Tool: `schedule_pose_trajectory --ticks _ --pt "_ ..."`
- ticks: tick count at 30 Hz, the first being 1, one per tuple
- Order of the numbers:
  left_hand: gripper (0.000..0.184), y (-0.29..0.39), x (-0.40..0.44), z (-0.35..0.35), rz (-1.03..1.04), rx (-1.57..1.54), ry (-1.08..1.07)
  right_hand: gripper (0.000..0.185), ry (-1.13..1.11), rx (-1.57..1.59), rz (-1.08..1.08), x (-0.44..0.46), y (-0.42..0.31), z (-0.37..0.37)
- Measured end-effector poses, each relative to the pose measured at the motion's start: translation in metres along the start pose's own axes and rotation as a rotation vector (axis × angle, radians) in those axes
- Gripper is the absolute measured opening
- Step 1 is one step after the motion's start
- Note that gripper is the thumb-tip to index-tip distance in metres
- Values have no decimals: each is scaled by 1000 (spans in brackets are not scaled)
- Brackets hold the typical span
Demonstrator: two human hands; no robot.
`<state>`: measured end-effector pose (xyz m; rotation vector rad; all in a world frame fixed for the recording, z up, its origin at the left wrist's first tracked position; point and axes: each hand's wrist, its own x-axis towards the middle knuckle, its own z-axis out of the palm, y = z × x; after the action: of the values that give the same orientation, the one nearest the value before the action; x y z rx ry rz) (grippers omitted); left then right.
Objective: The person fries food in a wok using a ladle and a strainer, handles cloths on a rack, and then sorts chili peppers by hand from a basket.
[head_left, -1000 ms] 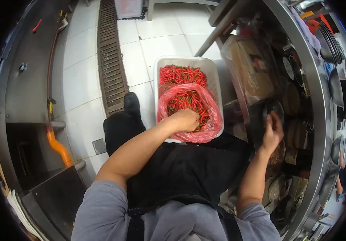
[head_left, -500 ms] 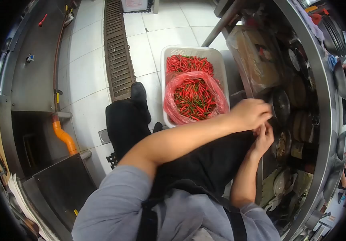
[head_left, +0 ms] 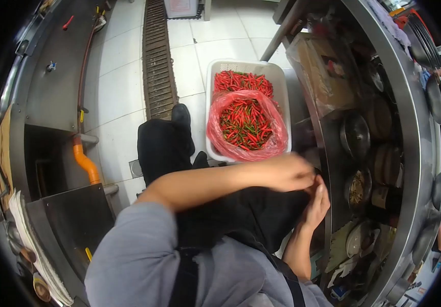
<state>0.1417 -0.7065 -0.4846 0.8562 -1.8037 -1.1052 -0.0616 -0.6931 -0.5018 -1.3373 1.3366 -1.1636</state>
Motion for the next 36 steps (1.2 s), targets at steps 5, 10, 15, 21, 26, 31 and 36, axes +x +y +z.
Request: schedule_pose_trajectory --ticks 5,10,15,21,26,31,36 --pt "28 21 -192 -97 -660 41 -260 47 -34 45 -17 66 4 53" --pt "26 21 -298 -181 -656 -462 1220 50 -32 -41 18 122 25 101" --pt "50 -69 -344 -257 -645 -450 1669 56 -65 -269 -8 153 55 123" --pt "71 -110 -267 -317 -710 -371 1548 66 -131 -336 67 177 64 141" --pt "75 -130 -199 -322 -696 -398 1451 73 -174 -250 171 194 54 162" --pt "78 -161 -162 -300 -571 -569 1313 80 -197 -212 239 235 88 166" --pt "81 -174 -133 -274 -527 -631 1224 83 -173 -172 283 242 81 186"
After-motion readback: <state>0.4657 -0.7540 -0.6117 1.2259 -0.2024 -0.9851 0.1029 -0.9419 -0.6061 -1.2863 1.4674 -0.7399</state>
